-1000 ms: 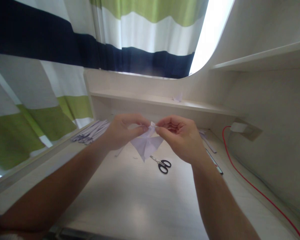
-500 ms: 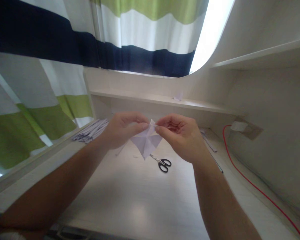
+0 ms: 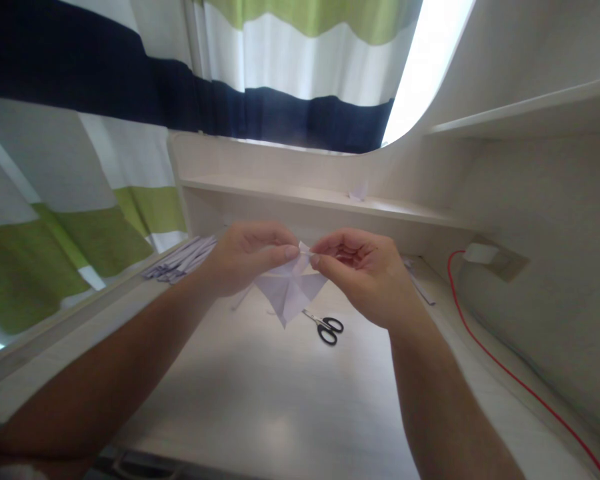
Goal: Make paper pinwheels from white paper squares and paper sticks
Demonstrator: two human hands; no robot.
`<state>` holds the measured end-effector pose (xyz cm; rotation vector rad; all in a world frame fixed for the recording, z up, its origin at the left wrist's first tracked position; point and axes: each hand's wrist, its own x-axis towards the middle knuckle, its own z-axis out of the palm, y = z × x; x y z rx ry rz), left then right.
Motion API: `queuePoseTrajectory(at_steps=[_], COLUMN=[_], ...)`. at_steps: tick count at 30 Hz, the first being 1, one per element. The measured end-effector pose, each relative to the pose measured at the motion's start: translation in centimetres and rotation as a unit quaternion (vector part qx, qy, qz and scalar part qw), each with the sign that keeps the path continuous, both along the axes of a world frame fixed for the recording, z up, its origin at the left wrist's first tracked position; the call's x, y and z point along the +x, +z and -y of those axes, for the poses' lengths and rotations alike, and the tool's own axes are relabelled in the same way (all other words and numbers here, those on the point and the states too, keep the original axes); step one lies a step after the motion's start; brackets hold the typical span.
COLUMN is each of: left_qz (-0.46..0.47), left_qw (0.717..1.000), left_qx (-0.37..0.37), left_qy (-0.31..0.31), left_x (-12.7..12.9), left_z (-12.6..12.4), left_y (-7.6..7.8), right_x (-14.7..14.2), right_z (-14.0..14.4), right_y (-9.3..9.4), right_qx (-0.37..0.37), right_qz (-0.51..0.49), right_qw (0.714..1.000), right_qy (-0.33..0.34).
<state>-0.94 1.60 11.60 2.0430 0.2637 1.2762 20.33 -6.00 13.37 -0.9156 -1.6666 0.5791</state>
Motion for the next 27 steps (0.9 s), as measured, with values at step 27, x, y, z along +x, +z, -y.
queuePoseTrajectory(at_steps=[27], left_qz=[-0.011], left_qw=[0.997], left_qx=[-0.075], left_qy=[-0.015], left_x=[0.0], left_z=[0.64], left_y=[0.33], right_x=[0.44], right_z=[0.06], right_y=[-0.5], right_qx=[0.034], right_qz=[0.071], right_qw=[0.997], right_qy=[-0.009])
